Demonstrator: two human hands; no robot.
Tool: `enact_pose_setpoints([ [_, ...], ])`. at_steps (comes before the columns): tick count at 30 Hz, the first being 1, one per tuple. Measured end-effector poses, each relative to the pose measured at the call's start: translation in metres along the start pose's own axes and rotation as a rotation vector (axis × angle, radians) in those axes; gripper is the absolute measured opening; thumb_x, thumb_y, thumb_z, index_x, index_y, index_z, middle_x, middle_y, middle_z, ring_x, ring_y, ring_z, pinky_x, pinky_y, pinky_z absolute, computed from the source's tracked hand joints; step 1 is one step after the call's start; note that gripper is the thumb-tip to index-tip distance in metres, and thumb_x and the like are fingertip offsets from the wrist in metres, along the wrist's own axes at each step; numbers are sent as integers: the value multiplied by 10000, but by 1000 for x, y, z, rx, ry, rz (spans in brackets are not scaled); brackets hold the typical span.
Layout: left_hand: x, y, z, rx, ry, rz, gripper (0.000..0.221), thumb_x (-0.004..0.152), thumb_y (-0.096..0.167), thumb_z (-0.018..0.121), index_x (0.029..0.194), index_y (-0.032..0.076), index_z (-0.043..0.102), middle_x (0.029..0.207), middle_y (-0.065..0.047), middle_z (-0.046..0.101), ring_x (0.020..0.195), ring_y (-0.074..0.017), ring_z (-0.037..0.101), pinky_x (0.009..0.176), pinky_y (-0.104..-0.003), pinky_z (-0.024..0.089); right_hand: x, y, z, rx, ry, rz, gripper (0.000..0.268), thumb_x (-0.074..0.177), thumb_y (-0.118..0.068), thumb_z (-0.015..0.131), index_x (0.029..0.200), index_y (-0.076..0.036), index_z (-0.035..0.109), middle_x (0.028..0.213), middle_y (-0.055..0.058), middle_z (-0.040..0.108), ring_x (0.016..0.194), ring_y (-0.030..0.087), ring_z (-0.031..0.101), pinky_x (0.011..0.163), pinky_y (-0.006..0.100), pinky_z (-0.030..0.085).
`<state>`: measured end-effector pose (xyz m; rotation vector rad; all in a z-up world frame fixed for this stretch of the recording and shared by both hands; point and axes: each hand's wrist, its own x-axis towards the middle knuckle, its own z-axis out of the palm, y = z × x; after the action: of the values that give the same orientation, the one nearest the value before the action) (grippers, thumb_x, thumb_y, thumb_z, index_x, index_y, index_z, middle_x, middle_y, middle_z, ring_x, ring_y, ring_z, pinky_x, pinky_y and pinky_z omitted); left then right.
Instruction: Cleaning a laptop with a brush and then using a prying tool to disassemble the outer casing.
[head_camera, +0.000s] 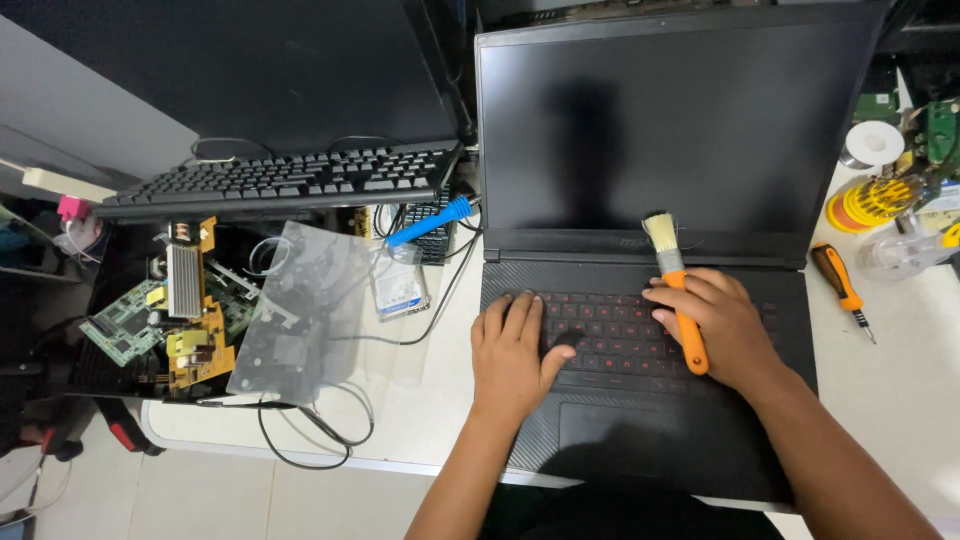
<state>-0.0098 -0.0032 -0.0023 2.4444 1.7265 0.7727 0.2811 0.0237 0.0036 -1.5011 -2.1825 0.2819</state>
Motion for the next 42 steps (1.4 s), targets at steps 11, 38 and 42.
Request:
enact_pose_setpoints([
  [11,20,37,-3,47,-44,129,904,863,745,486,1229,-58,681,1249,-226,669,1267,-398,555,1072,-548,389,1,1,0,3,7,-3,243,986,-353,647,1196,-269,738,1142,20,735,1281,264,613,1087,422,438],
  [38,-5,7,-15,193,-59,-123,498,919,545,636,1301,233,704,1283,-58,616,1217,-330,494,974,-513,328,2,8,-1,143,48,-15,198,1003,-282,656,1158,-216,760,1105,49,751,1225,281,648,1048,389,455],
  [42,-10,2,-1,151,-51,-115,509,941,514,622,1329,190,674,1328,-107,587,1299,-363,454,1025,-534,317,-4,22,11,256,198,-99,201,1013,-157,651,1185,-170,755,1056,59,768,1124,302,688,990,377,481],
])
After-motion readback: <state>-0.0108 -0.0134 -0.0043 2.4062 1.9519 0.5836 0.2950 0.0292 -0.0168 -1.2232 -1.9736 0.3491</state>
